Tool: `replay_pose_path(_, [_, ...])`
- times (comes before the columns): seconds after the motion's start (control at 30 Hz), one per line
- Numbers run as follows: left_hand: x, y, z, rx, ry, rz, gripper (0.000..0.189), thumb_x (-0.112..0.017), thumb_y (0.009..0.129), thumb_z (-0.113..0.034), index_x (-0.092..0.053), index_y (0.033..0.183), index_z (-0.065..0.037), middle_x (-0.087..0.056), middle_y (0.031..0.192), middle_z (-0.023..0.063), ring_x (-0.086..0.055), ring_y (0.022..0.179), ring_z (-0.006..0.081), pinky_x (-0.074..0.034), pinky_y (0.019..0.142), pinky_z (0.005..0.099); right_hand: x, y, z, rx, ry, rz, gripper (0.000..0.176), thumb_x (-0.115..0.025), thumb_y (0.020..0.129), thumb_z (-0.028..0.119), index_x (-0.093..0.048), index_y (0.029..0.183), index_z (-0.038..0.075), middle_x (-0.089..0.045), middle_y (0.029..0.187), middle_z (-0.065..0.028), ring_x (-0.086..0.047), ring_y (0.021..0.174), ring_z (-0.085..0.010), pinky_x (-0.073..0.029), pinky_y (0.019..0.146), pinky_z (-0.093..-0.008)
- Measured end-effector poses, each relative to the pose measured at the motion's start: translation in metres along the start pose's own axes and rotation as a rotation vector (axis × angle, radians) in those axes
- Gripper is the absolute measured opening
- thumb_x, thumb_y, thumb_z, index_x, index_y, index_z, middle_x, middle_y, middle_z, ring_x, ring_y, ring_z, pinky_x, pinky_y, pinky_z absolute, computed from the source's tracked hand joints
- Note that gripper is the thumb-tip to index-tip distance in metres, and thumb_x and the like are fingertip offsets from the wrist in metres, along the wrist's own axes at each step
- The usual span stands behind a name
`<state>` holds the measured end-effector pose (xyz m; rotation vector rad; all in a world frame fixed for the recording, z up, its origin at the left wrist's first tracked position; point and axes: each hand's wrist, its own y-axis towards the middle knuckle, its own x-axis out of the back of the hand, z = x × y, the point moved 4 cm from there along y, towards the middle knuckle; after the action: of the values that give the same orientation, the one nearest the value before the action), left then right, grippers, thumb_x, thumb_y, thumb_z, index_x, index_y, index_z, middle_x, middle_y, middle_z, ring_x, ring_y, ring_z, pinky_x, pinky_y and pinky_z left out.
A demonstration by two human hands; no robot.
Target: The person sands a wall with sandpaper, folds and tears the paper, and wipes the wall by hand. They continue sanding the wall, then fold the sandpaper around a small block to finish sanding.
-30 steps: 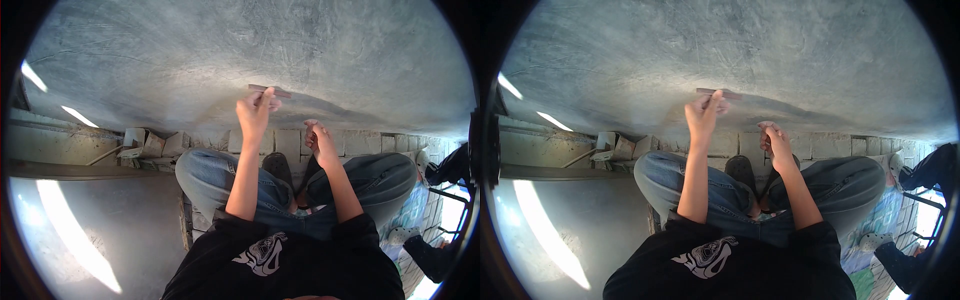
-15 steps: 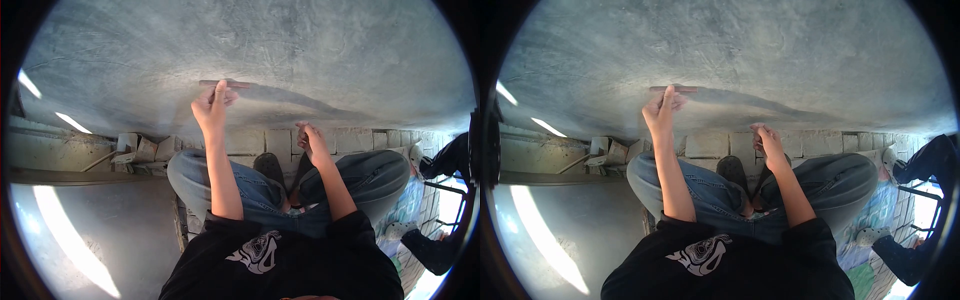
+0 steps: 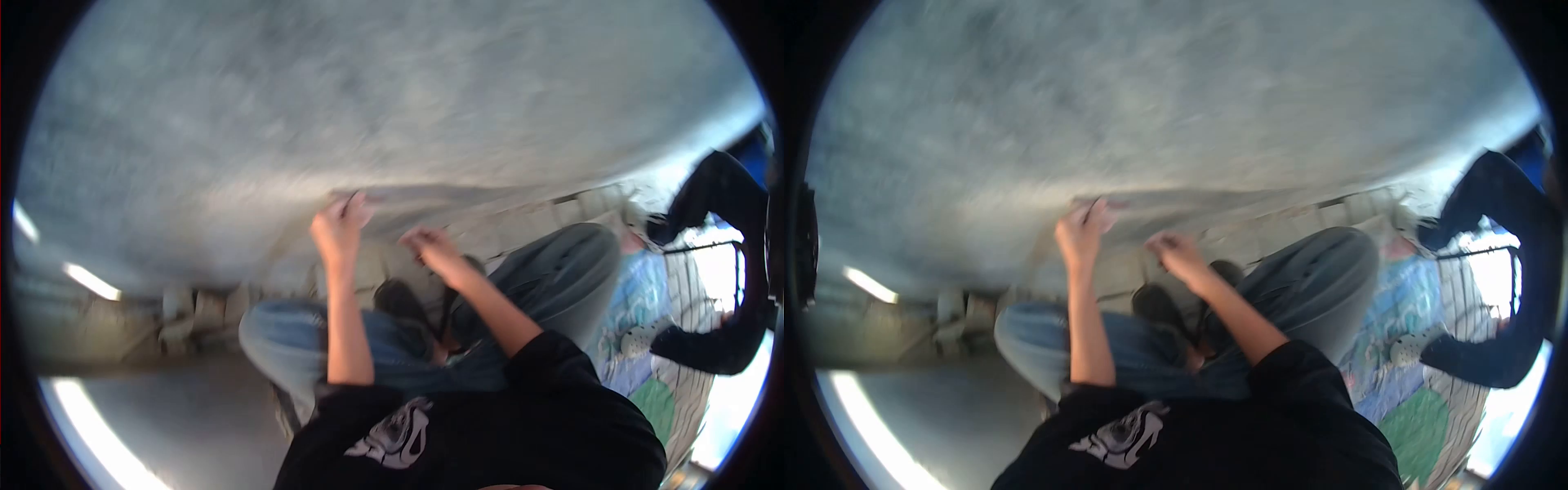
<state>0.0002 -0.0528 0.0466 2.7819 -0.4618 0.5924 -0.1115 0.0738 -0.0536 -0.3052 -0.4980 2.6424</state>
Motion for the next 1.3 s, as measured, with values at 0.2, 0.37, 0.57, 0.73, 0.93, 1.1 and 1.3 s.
replay_pose_path(0.2, [-0.023,-0.009,-0.01,0.055,-0.073,0.35,0.024,-0.064,0.082,-0.018,-0.066,0.073,0.004,-0.065,0.061,0.0099,-0.062,0.054,0.0099,-0.048,0.052,0.0227,0.007,-0.01,0.019,0.105,0.127,-0.05,0.022,-0.057,0.089,0.029,-0.064,0.094,0.008,-0.059,0.074,0.0018,-0.053,0.059,-0.0048,-0.042,0.051,-0.0202])
replay_pose_path(0.37, [-0.037,-0.016,-0.014,0.026,0.056,0.446,0.026,-0.063,0.082,-0.018,-0.065,0.073,0.006,-0.065,0.062,0.0106,-0.063,0.056,0.0105,-0.049,0.051,0.0236,0.012,-0.007,0.017,0.18,0.268,0.005,0.022,-0.059,0.089,0.03,-0.063,0.096,0.009,-0.061,0.076,0.0023,-0.057,0.065,-0.005,-0.043,0.052,-0.0201])
replay_pose_path(0.57, [-0.048,-0.02,-0.011,0.104,-0.041,0.461,0.026,-0.062,0.083,-0.019,-0.065,0.077,0.006,-0.066,0.064,0.0109,-0.062,0.055,0.0118,-0.049,0.051,0.0239,0.017,-0.007,0.016,0.168,0.229,-0.035,0.02,-0.058,0.09,0.028,-0.064,0.096,0.01,-0.06,0.076,0.0044,-0.055,0.067,-0.0037,-0.042,0.056,-0.0198])
replay_pose_path(0.73, [-0.047,-0.019,-0.014,0.156,-0.114,0.59,0.025,-0.06,0.086,-0.02,-0.064,0.081,0.005,-0.065,0.067,0.0094,-0.063,0.058,0.0122,-0.048,0.051,0.0231,0.021,-0.008,0.021,0.11,0.28,-0.003,0.02,-0.059,0.089,0.03,-0.065,0.093,0.011,-0.056,0.073,0.0066,-0.05,0.067,-0.0022,-0.04,0.056,-0.0198])
replay_pose_path(0.93, [-0.048,-0.018,-0.013,0.152,-0.079,0.63,0.027,-0.057,0.088,-0.022,-0.063,0.083,0.004,-0.063,0.063,0.0068,-0.063,0.061,0.0122,-0.048,0.051,0.023,0.018,-0.003,0.016,0.122,0.368,-0.011,0.022,-0.062,0.086,0.033,-0.066,0.09,0.012,-0.054,0.07,0.0065,-0.048,0.064,-0.0018,-0.038,0.053,-0.0197])
replay_pose_path(1.1, [-0.049,-0.019,-0.009,0.084,-0.114,0.708,0.033,-0.048,0.093,-0.023,-0.053,0.07,0.001,-0.052,0.051,0.0035,-0.051,0.044,0.0095,-0.038,0.041,0.0236,0.015,-0.006,0.021,0.123,0.316,0.095,0.022,-0.058,0.089,0.031,-0.063,0.096,0.011,-0.055,0.075,0.0067,-0.05,0.068,-0.0027,-0.04,0.057,-0.0201])
replay_pose_path(1.3, [-0.009,-0.007,-0.034,0.011,-0.076,0.434,0.039,-0.044,0.095,-0.027,-0.046,0.063,-0.004,-0.041,0.046,-0.0003,-0.037,0.038,0.007,-0.029,0.038,0.0235,0.013,-0.017,0.036,0.059,0.421,0.153,0.029,-0.055,0.09,0.036,-0.063,0.105,0.013,-0.059,0.079,0.004,-0.053,0.07,-0.0036,-0.042,0.058,-0.0199])
